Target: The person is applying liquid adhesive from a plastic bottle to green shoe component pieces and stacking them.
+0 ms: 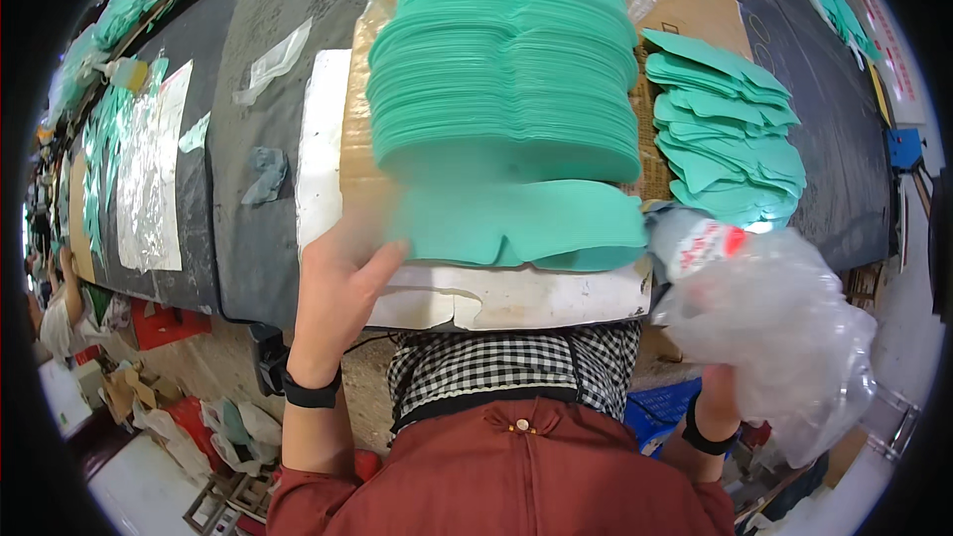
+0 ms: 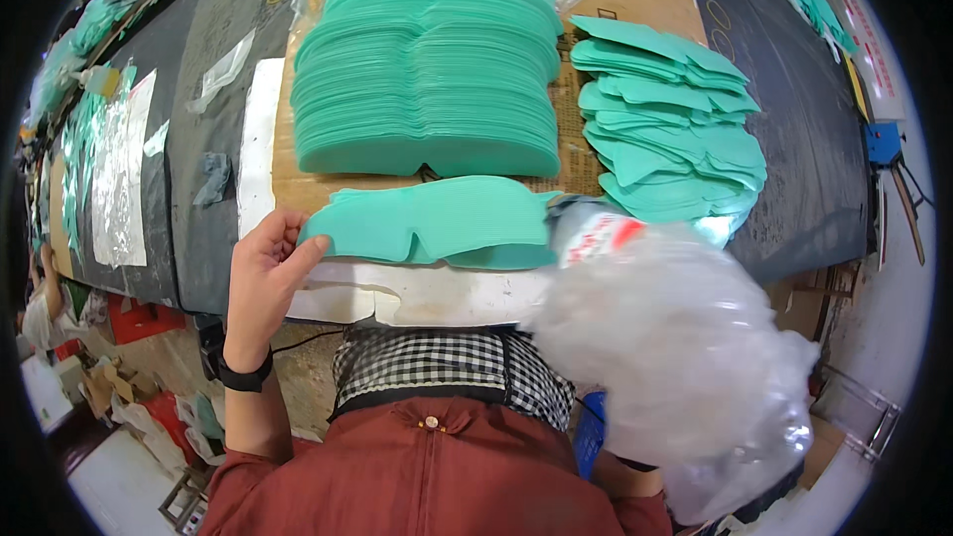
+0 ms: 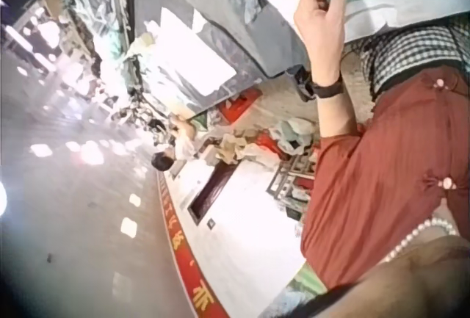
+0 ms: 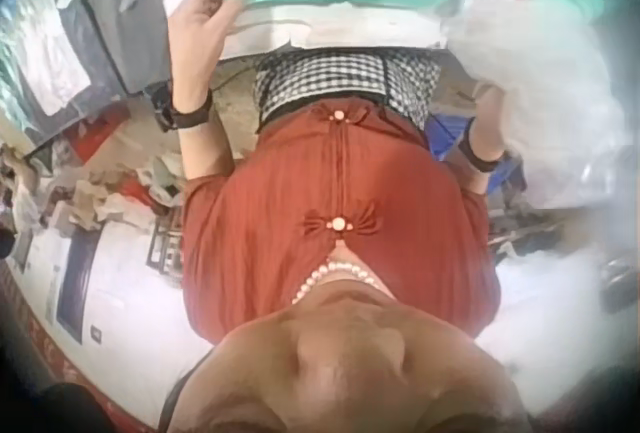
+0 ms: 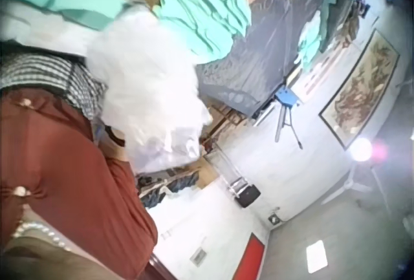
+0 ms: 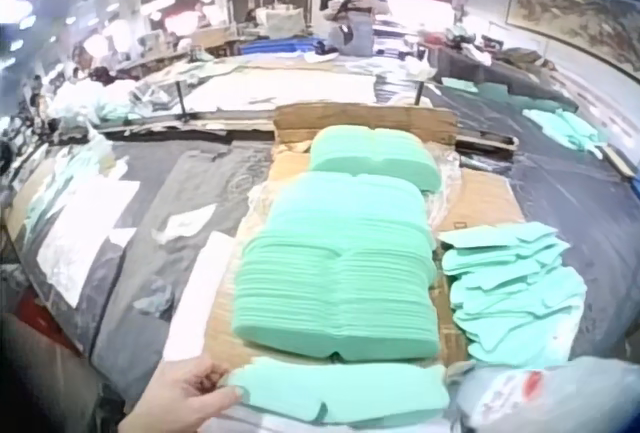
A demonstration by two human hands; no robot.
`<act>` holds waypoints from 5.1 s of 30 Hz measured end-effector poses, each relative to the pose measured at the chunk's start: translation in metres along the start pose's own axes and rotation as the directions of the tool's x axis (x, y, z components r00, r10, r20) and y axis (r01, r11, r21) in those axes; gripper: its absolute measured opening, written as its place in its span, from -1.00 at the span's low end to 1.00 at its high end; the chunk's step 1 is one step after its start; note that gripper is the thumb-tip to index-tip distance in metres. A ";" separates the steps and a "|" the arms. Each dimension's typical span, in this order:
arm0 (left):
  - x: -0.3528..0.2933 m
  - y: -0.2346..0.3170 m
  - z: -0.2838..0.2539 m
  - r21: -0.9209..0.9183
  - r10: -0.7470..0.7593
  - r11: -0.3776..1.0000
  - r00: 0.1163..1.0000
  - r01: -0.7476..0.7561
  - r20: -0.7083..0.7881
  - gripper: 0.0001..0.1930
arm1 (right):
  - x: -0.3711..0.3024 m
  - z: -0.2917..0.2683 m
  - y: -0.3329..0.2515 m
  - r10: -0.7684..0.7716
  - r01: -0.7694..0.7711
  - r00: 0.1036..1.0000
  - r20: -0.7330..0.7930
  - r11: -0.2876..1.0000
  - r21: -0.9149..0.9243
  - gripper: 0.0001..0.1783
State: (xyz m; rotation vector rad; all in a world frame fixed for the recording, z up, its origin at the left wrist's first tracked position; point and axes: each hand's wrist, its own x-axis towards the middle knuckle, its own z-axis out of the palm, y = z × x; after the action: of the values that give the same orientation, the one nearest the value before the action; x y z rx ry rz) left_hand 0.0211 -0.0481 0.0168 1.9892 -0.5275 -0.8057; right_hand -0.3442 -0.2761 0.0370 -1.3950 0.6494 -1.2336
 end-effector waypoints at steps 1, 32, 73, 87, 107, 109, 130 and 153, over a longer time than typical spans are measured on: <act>0.001 0.001 -0.002 -0.008 -0.006 1.000 1.000 0.006 -0.008 -0.81 | 0.000 0.001 -0.002 -0.007 0.007 1.000 0.001 1.000 -0.007 -0.50; 0.003 0.002 0.024 0.232 0.216 0.954 0.973 -0.192 -0.086 -0.68 | 0.036 0.119 0.012 0.346 0.012 0.859 0.378 0.724 -0.690 -0.43; -0.031 -0.044 -0.040 -0.359 0.042 0.926 0.976 -0.119 -0.213 -0.66 | 0.014 0.232 0.021 -0.123 0.323 0.684 0.719 0.935 -0.148 -0.57; -0.046 -0.062 -0.043 -0.348 0.007 0.932 0.964 -0.102 -0.266 -0.70 | 0.018 0.147 0.026 0.149 0.121 0.762 0.630 0.923 -0.365 -0.44; -0.015 -0.004 -0.005 0.010 0.239 0.971 0.967 -0.239 -0.083 -0.67 | 0.023 0.191 0.003 0.003 0.261 0.698 0.716 0.930 -0.259 -0.46; -0.020 -0.022 -0.003 -0.040 0.068 0.996 0.988 -0.074 -0.136 -0.68 | 0.016 0.153 0.017 0.103 0.142 0.715 0.692 0.947 -0.288 -0.46; -0.020 -0.002 0.006 0.007 0.224 0.975 0.974 -0.224 -0.044 -0.69 | 0.011 0.157 0.001 -0.114 0.393 0.737 0.666 0.874 -0.286 -0.43; -0.017 0.034 0.011 -0.255 -0.048 0.965 0.998 0.057 0.042 -0.89 | 0.002 0.068 0.036 0.240 -0.225 0.916 0.321 0.971 -0.085 -0.35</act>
State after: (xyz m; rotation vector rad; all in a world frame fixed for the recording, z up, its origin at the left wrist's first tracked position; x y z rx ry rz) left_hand -0.0005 -0.0611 0.0471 1.7594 -0.3717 -0.8959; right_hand -0.2726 -0.2617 0.0146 -1.4735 0.5918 -0.7771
